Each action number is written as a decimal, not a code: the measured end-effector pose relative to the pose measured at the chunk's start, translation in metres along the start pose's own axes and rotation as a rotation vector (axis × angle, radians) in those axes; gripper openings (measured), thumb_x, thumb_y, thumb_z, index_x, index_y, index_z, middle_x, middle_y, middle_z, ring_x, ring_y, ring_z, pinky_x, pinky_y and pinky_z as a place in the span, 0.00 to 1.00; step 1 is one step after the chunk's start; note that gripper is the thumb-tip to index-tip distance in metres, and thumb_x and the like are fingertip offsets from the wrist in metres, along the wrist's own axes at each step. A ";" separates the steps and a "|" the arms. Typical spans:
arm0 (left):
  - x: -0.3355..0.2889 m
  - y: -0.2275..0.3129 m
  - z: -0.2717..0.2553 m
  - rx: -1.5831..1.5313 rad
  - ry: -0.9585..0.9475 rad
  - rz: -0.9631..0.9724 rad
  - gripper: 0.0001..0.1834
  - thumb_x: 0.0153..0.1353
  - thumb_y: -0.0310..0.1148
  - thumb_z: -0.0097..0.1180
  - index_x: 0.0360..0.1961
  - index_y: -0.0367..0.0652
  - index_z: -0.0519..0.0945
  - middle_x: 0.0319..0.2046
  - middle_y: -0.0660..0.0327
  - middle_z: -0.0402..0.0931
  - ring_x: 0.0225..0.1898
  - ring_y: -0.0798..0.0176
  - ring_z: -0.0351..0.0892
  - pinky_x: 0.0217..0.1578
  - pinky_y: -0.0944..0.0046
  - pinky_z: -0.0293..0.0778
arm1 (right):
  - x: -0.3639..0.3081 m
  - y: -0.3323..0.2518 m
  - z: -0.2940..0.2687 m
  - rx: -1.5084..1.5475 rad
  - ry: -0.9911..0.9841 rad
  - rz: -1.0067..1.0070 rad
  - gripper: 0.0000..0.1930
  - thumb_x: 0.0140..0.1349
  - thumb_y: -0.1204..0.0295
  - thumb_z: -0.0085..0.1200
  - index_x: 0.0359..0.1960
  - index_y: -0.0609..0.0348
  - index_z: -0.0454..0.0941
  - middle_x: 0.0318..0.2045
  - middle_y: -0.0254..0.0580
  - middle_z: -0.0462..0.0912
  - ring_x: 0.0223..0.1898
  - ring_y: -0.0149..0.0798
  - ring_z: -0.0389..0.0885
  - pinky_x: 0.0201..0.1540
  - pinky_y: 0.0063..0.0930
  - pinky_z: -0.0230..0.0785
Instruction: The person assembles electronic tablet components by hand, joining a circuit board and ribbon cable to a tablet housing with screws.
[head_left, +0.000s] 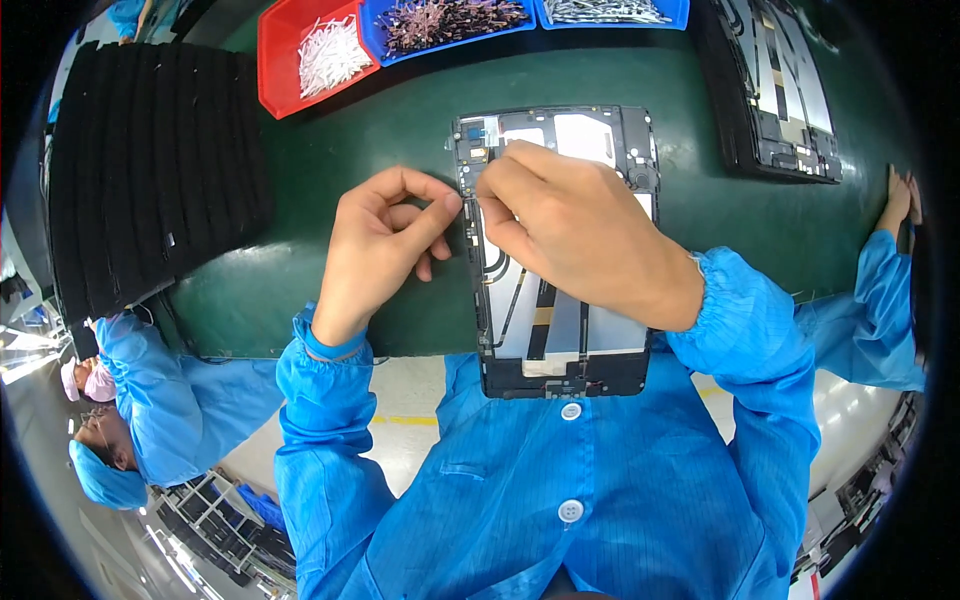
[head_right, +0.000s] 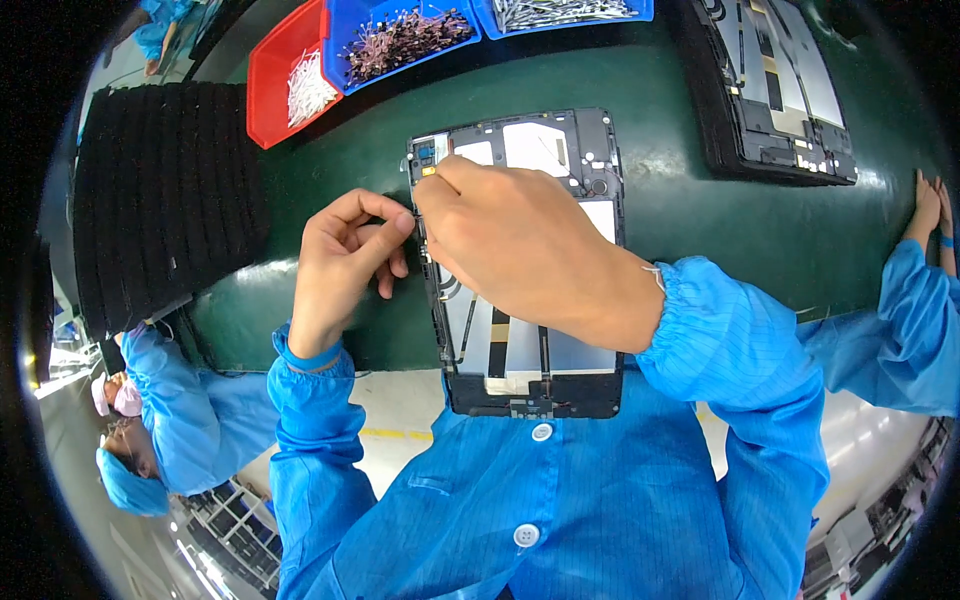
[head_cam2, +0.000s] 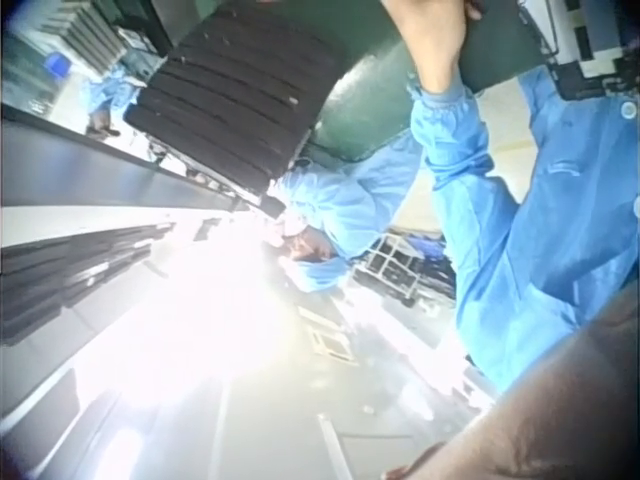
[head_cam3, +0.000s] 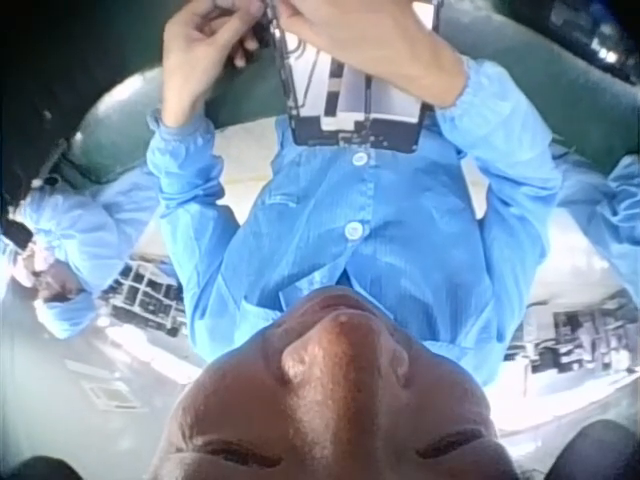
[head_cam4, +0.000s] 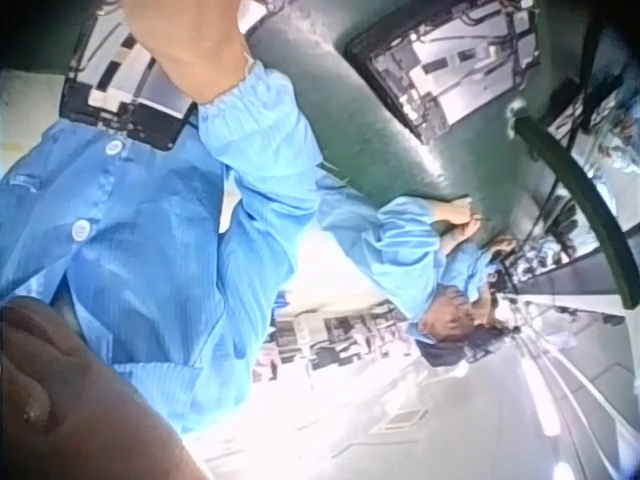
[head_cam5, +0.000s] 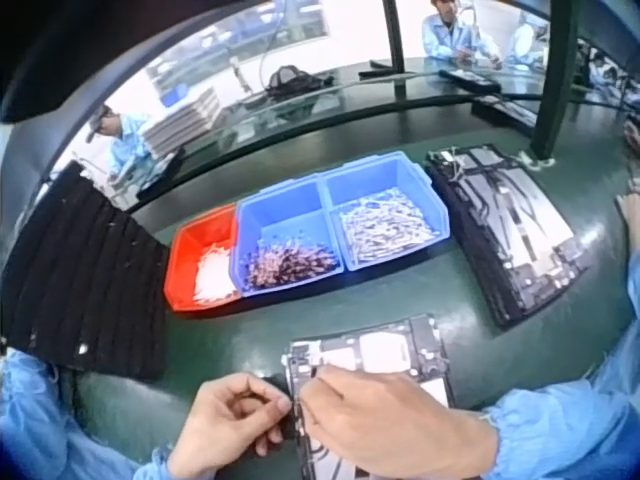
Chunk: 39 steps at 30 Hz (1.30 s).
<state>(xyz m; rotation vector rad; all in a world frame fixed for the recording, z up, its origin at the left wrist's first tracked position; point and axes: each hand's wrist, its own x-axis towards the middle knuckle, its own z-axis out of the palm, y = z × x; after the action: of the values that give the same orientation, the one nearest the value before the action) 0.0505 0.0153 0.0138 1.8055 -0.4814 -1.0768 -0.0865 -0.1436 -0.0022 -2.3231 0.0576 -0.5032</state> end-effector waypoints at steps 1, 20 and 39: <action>-0.001 -0.002 0.001 0.002 -0.001 0.000 0.08 0.66 0.29 0.62 0.39 0.35 0.79 0.20 0.64 0.78 0.21 0.76 0.77 0.17 0.76 0.68 | 0.000 0.000 0.000 -0.002 0.008 -0.006 0.06 0.57 0.78 0.61 0.34 0.62 0.76 0.29 0.45 0.76 0.28 0.48 0.81 0.30 0.38 0.74; 0.002 -0.001 0.000 0.010 -0.008 0.027 0.06 0.65 0.26 0.61 0.38 0.35 0.78 0.27 0.60 0.81 0.27 0.71 0.82 0.22 0.73 0.76 | -0.001 0.000 -0.003 -0.070 -0.048 -0.090 0.08 0.55 0.75 0.59 0.31 0.67 0.76 0.30 0.48 0.77 0.32 0.47 0.84 0.32 0.38 0.79; 0.011 0.018 -0.005 -0.041 -0.114 -0.113 0.03 0.61 0.20 0.59 0.35 0.33 0.77 0.35 0.59 0.79 0.32 0.67 0.85 0.33 0.68 0.85 | -0.004 0.002 0.001 -0.063 -0.009 -0.072 0.06 0.55 0.78 0.61 0.31 0.63 0.75 0.28 0.45 0.74 0.28 0.48 0.79 0.30 0.39 0.74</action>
<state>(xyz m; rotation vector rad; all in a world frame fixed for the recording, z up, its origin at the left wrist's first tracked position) 0.0630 0.0014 0.0246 1.7590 -0.4253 -1.2635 -0.0894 -0.1437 -0.0055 -2.3954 -0.0148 -0.5332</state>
